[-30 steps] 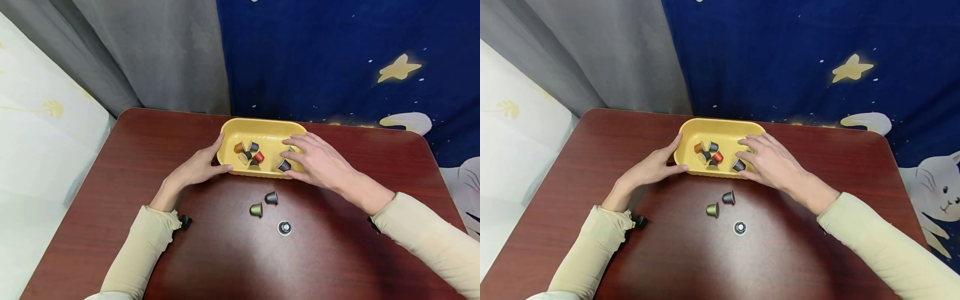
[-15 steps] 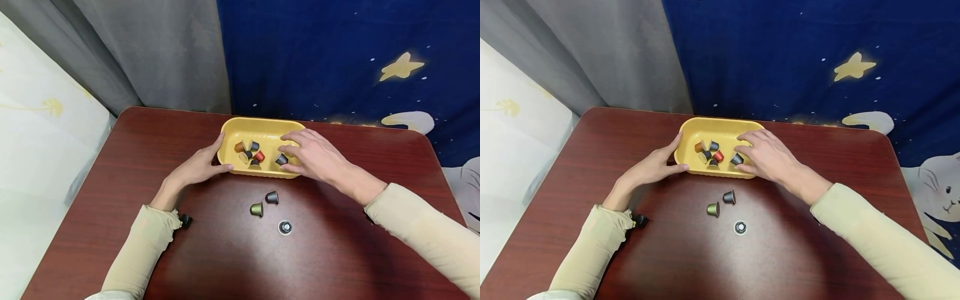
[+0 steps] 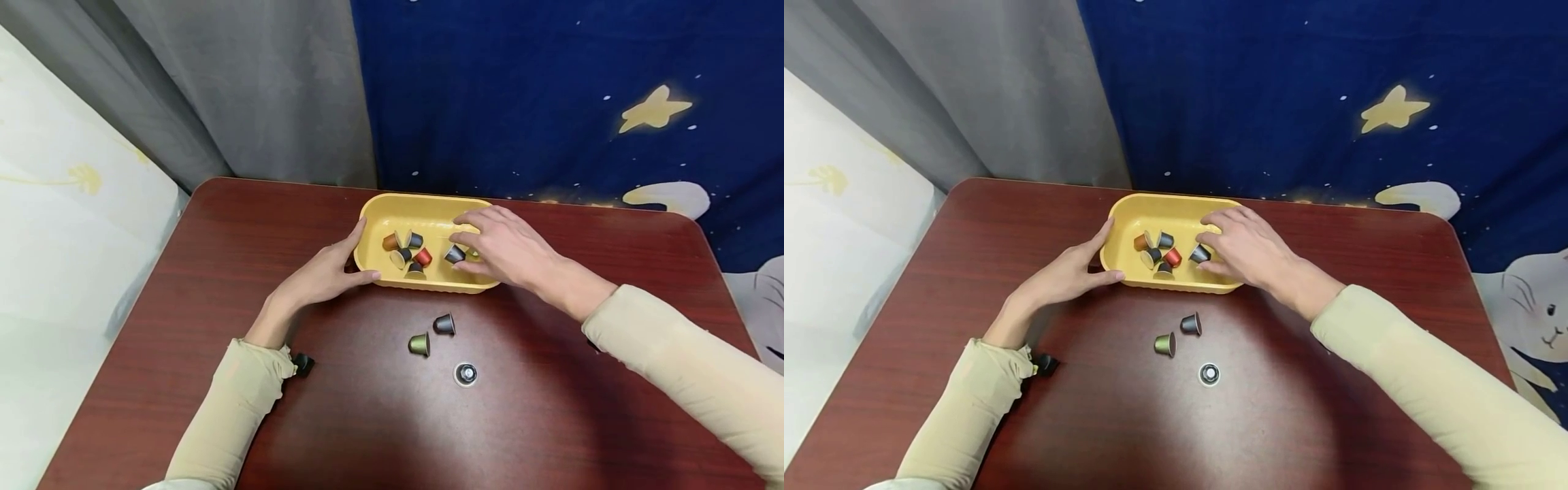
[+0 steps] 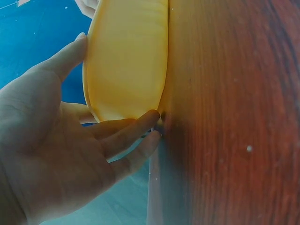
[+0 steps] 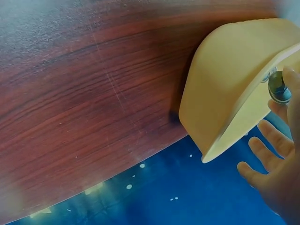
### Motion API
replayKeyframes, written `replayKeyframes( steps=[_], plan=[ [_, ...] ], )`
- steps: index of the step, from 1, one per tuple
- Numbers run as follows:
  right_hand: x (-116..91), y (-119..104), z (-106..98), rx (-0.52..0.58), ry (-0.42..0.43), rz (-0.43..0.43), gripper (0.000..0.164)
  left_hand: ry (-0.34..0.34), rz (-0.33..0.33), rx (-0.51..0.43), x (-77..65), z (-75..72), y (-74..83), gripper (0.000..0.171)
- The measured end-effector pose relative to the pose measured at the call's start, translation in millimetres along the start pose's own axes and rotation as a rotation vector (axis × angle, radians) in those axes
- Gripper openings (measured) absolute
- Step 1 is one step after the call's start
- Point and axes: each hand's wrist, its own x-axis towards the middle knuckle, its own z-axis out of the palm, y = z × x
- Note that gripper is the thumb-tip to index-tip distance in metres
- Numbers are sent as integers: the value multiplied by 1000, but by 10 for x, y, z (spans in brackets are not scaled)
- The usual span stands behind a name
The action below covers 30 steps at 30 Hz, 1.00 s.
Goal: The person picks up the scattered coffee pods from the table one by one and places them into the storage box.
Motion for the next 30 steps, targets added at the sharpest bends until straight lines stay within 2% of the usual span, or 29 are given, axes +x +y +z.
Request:
replayKeyframes(
  steps=[16,30],
  plan=[
    [123,38,128,11,-30,-2,43,4,7,21,-3,7,5,102],
    [157,64,201,45,-155,59,46,8,19,23,11,10,0,101]
  ],
)
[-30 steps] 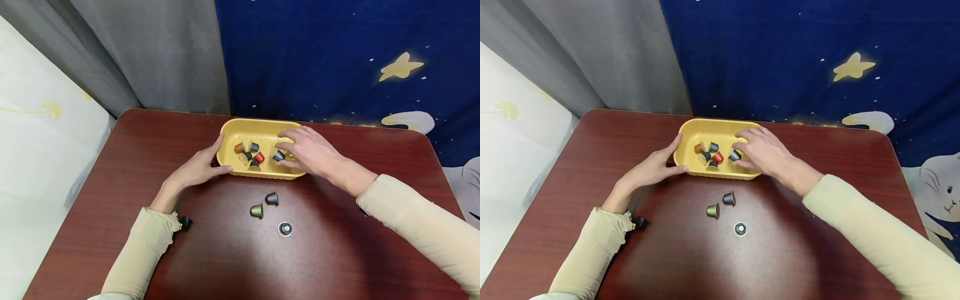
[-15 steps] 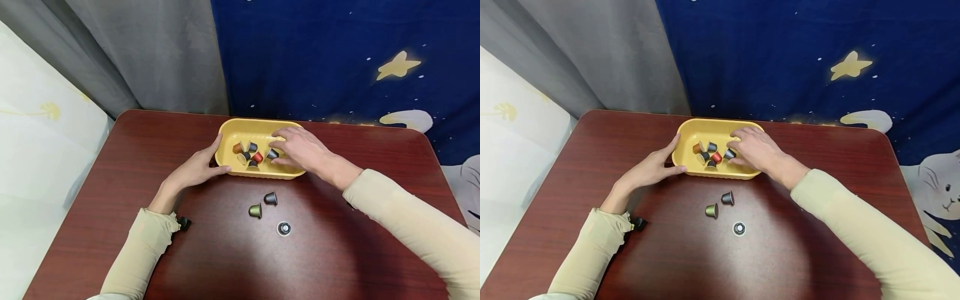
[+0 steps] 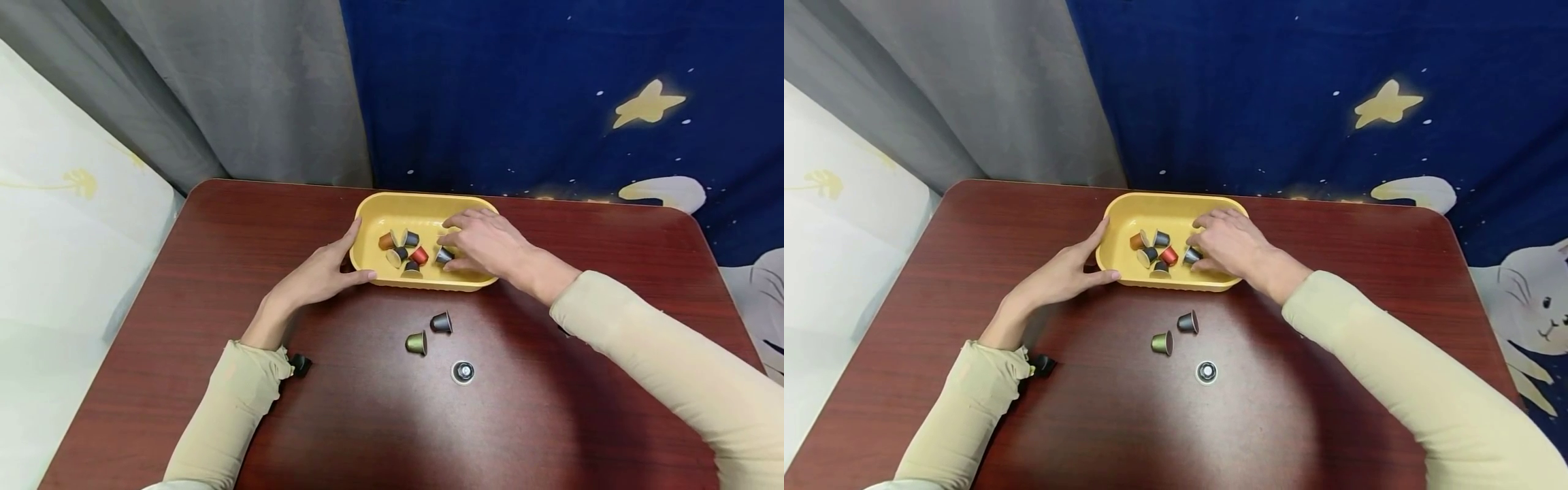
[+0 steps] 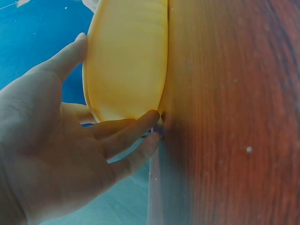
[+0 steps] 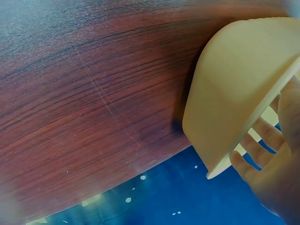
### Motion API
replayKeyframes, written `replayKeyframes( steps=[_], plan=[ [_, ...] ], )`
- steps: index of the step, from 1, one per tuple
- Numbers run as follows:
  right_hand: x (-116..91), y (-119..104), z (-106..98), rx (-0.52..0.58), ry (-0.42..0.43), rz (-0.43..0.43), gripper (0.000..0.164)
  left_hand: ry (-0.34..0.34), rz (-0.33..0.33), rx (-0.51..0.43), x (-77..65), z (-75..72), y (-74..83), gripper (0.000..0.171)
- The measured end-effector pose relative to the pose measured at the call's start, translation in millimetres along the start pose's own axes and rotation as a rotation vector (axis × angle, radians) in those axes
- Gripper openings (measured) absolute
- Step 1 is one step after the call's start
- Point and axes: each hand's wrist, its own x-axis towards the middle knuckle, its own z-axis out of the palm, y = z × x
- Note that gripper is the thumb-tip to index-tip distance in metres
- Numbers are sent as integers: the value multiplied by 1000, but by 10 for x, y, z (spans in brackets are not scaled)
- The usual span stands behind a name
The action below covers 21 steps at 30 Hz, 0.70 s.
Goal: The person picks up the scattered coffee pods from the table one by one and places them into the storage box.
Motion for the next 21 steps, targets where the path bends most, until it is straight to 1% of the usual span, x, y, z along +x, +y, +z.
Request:
replayKeyframes(
  steps=[14,21],
  plan=[
    [65,46,27,-20,-8,12,42,-4,1,10,13,3,3,102],
    [74,21,31,-28,-50,9,37,-3,-2,12,-4,0,6,102]
  ],
)
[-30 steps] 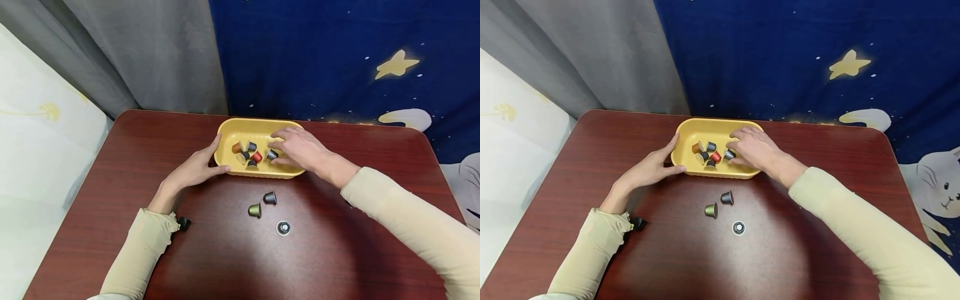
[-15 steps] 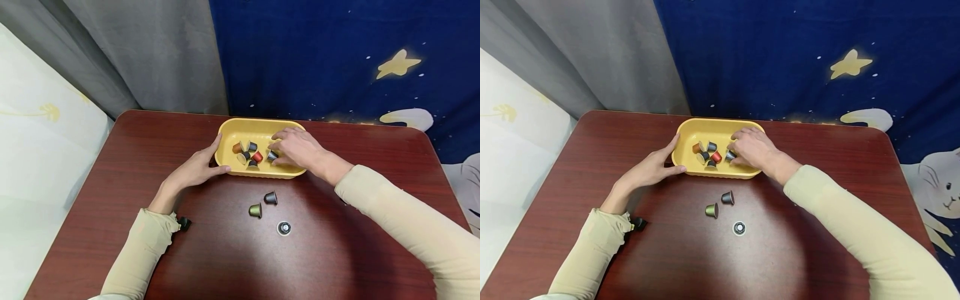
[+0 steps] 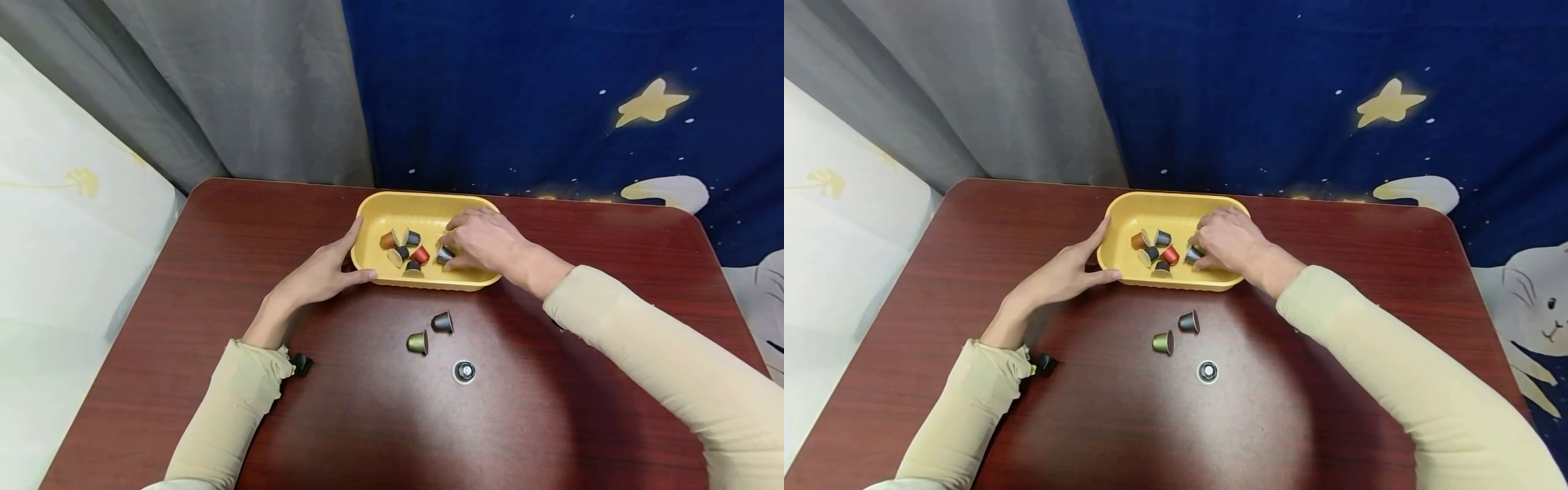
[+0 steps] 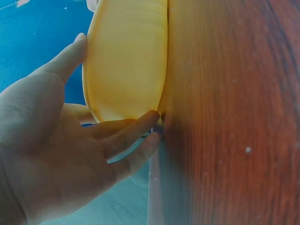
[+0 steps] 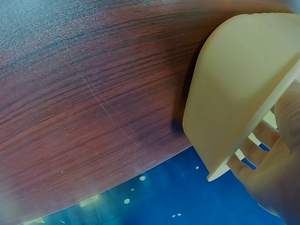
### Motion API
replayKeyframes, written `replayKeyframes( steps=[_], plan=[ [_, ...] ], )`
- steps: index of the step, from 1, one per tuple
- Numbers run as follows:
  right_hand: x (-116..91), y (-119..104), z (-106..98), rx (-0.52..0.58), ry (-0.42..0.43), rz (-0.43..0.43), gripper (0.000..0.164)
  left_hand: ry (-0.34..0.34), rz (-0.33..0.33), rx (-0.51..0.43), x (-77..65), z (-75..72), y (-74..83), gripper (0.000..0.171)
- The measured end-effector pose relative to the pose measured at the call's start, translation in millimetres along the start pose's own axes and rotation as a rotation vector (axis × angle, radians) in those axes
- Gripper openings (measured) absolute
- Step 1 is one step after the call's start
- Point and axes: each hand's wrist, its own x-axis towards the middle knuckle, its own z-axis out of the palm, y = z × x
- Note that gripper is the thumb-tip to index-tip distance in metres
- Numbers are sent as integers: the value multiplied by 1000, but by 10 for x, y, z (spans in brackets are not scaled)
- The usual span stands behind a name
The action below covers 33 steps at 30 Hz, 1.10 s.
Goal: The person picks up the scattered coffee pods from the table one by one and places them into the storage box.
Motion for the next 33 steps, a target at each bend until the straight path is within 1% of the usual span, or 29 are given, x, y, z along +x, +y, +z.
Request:
replayKeyframes(
  steps=[13,18,30,33],
  plan=[
    [77,-37,-69,-14,-99,31,37,3,6,1,-3,-7,7,102],
    [91,-43,-76,-22,-125,37,35,1,3,1,-6,-7,8,101],
    [76,-41,-59,-18,-125,51,32,6,3,3,2,0,-2,101],
    [71,-39,-93,1,-131,63,38,6,3,4,5,3,-1,101]
  ],
)
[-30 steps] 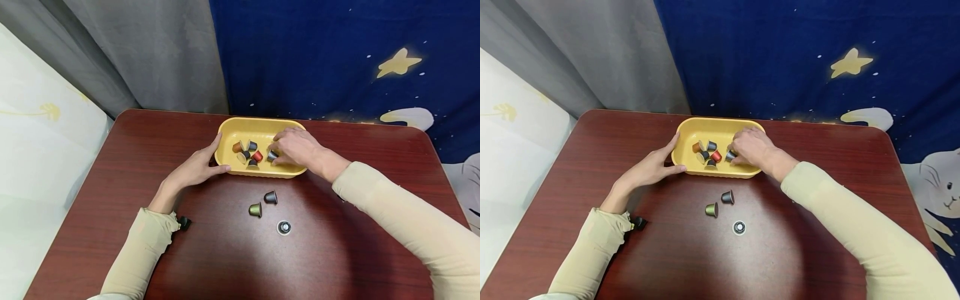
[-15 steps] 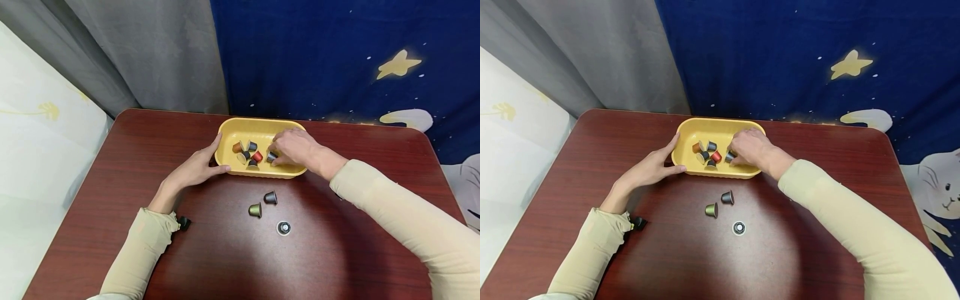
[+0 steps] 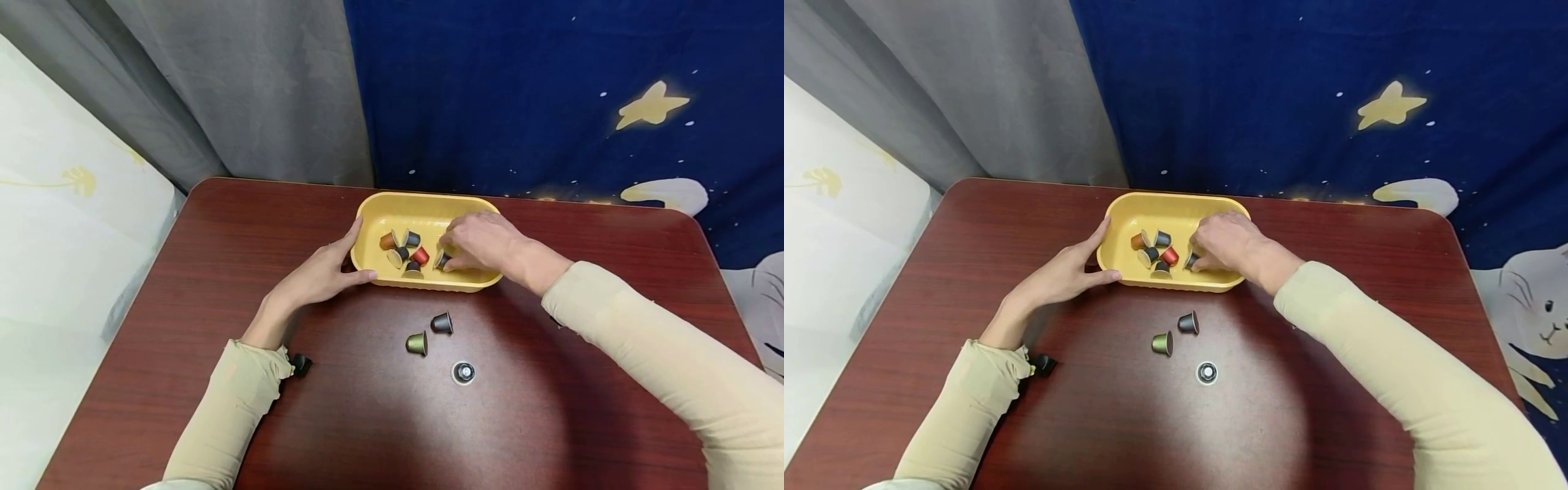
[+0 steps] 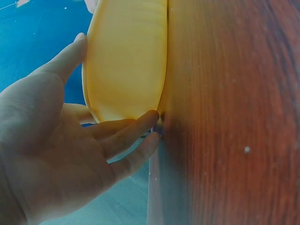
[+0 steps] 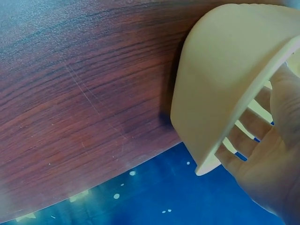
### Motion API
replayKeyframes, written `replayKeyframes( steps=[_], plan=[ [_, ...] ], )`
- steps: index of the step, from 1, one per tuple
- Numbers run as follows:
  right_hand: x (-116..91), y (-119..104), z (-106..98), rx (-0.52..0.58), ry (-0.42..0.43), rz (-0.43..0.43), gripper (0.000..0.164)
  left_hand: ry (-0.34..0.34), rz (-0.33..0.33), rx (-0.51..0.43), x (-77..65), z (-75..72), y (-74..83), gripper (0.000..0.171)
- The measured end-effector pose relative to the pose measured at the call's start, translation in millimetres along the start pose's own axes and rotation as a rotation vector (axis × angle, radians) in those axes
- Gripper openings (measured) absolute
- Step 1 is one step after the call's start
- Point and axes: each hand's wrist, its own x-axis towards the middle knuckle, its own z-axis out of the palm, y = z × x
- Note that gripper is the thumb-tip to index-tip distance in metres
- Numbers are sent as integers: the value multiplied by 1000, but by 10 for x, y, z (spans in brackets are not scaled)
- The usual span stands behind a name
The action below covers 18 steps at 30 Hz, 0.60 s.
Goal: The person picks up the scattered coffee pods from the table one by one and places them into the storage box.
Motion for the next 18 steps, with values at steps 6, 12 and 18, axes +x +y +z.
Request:
replayKeyframes(
  steps=[6,12,18],
  plan=[
    [-53,15,-64,29,32,4,51,-2,2,0,0,1,13,101],
    [-134,-7,-51,29,105,-35,54,-10,6,-11,-2,11,15,100],
    [-157,-61,-53,30,164,-68,55,-7,1,-16,-6,5,-2,100]
  ],
)
